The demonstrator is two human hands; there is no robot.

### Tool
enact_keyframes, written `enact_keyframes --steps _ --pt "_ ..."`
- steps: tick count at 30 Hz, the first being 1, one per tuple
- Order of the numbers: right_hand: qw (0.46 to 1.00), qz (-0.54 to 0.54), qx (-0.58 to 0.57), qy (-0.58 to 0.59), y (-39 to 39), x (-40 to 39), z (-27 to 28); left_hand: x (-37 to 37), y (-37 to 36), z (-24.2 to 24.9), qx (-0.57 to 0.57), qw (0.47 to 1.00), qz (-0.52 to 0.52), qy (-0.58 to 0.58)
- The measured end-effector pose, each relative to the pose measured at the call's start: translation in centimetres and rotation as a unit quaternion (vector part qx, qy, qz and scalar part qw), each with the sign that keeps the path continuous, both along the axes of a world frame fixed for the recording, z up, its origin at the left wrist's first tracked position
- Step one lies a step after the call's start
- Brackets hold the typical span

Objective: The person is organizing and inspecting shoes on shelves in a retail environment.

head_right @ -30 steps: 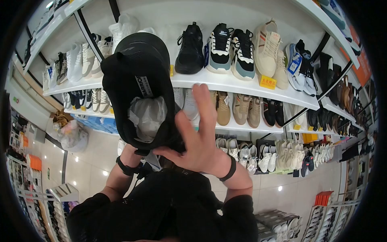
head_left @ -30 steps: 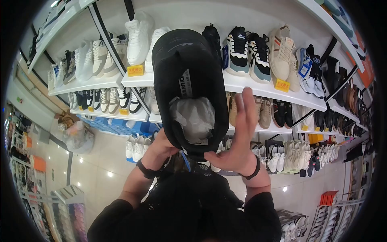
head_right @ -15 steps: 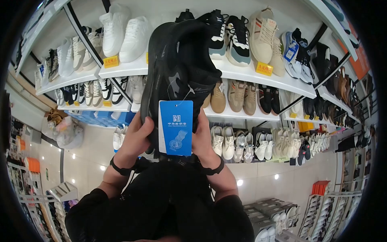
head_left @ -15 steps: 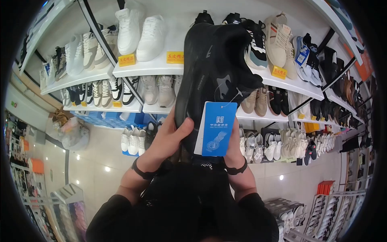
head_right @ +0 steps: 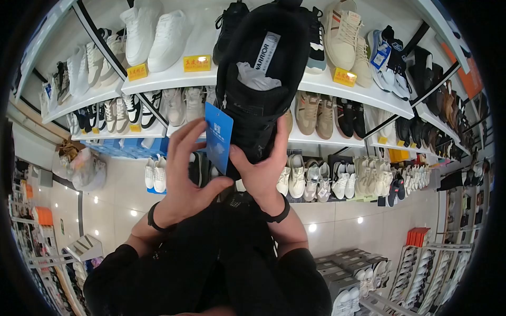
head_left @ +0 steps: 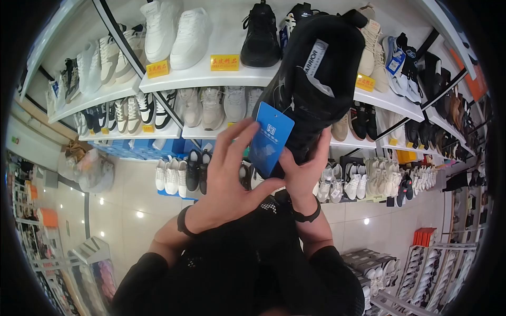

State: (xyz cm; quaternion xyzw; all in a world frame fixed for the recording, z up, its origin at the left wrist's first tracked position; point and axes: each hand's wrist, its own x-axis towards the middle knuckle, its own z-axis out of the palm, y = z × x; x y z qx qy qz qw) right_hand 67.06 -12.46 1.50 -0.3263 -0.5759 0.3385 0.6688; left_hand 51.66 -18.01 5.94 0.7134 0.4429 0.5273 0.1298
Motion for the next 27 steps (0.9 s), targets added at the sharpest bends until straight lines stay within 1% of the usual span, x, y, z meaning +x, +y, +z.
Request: enact_keyframes --steps 1,4,7,9,11,12,13,14,15,17,21,24,27 --pt "1.0 0.002 0.019 0.006 -0.2 -0.1 0.2 0.3 0.0 0.1 -0.007 1.0 0.0 0.011" --pt "1.0 -0.019 0.017 -0.01 -0.1 -0.1 -0.3 0.5 0.4 -0.5 0.002 0.999 0.028 0.038" --pt "1.0 -0.017 0.011 -0.008 -0.2 0.2 -0.1 0.1 0.6 -0.3 0.002 0.999 0.033 0.026" --pt "1.0 -0.008 0.001 -0.001 0.1 0.6 -0.1 -0.4 0.6 0.8 -0.021 1.0 0.011 -0.006" --pt "0.999 0.024 -0.027 0.031 0.6 0.9 -0.2 -1.2 0.7 1.1 -0.038 0.999 0.023 -0.019" --pt "0.999 0.025 -0.028 0.031 0.6 0.9 0.0 -1.9 0.9 0.8 -0.112 0.99 0.022 -0.082" --pt "0.994 0.06 -0.061 0.065 0.5 0.9 0.4 -2.2 1.0 0.7 -0.185 0.972 0.021 -0.145" --pt "0.986 0.094 -0.093 0.1 0.4 0.9 0.6 -2.3 1.2 0.9 -0.183 0.969 0.036 -0.164" --pt "0.986 0.096 -0.093 0.1 0.5 0.9 0.4 -2.4 1.3 1.0 -0.183 0.969 0.038 -0.164" --pt "0.979 0.119 -0.12 0.111 0.5 1.0 -0.2 -2.5 1.5 1.3 -0.204 0.942 -0.011 -0.267" --pt "0.98 0.127 -0.114 0.106 0.4 0.7 -0.2 -2.7 1.4 1.1 -0.21 0.938 -0.005 -0.276" --pt "0.979 0.134 -0.108 0.106 0.3 0.5 -0.1 -2.9 1.2 1.2 -0.217 0.929 -0.019 -0.3" --pt "0.979 0.135 -0.106 0.108 0.2 0.2 -0.1 -3.3 1.3 0.7 -0.184 0.943 0.019 -0.275"
